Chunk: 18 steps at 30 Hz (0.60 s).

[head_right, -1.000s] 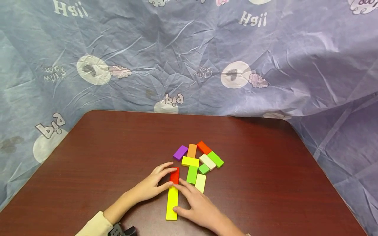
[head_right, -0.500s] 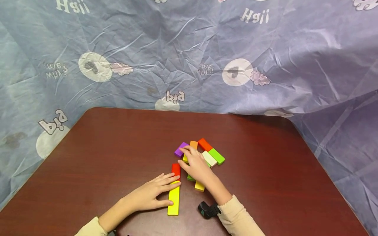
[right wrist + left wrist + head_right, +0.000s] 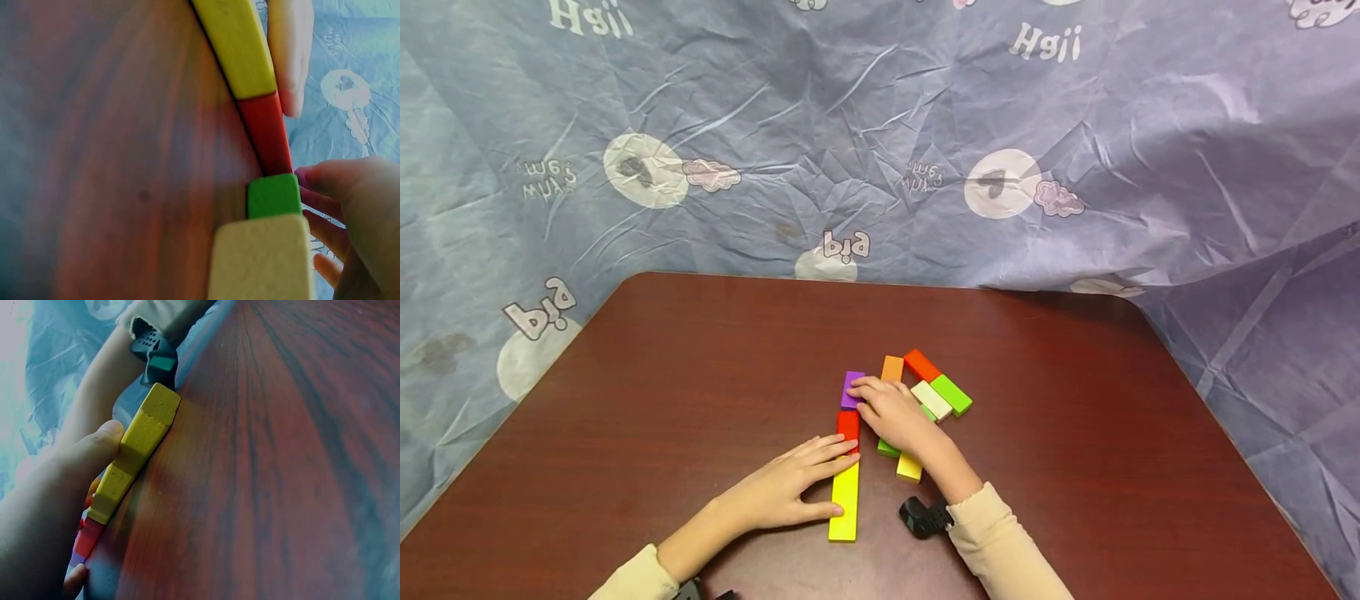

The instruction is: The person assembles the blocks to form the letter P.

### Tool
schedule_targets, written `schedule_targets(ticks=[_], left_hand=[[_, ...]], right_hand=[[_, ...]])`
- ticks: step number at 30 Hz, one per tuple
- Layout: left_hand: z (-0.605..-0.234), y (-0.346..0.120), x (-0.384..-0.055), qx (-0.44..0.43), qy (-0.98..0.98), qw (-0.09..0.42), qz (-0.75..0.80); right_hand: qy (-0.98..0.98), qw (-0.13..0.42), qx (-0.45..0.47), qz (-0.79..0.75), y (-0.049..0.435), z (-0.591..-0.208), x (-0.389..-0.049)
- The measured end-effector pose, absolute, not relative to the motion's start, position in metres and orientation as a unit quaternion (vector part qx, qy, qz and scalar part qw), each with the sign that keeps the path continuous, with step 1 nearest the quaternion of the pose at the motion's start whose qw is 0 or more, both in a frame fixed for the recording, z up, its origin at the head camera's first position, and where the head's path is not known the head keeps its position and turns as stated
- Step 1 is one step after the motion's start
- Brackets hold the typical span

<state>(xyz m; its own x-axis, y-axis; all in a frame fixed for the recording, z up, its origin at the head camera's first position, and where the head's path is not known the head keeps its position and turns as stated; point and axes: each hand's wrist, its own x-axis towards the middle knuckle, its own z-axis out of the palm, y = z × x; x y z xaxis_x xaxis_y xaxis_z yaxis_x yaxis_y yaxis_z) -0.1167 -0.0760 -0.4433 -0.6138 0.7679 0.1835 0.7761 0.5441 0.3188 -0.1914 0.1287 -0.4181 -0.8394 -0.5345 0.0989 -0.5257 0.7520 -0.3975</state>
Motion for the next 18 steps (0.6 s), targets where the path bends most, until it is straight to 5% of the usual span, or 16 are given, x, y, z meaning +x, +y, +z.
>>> schedule_targets(ticks=[18], left_hand=[[-0.4452, -0.0745, -0.1164, -0.439, -0.879, 0.034, -0.181]], right_hand=[[0.921, 0.008, -0.306, -0.240, 0.1312, -0.4233, -0.1844]])
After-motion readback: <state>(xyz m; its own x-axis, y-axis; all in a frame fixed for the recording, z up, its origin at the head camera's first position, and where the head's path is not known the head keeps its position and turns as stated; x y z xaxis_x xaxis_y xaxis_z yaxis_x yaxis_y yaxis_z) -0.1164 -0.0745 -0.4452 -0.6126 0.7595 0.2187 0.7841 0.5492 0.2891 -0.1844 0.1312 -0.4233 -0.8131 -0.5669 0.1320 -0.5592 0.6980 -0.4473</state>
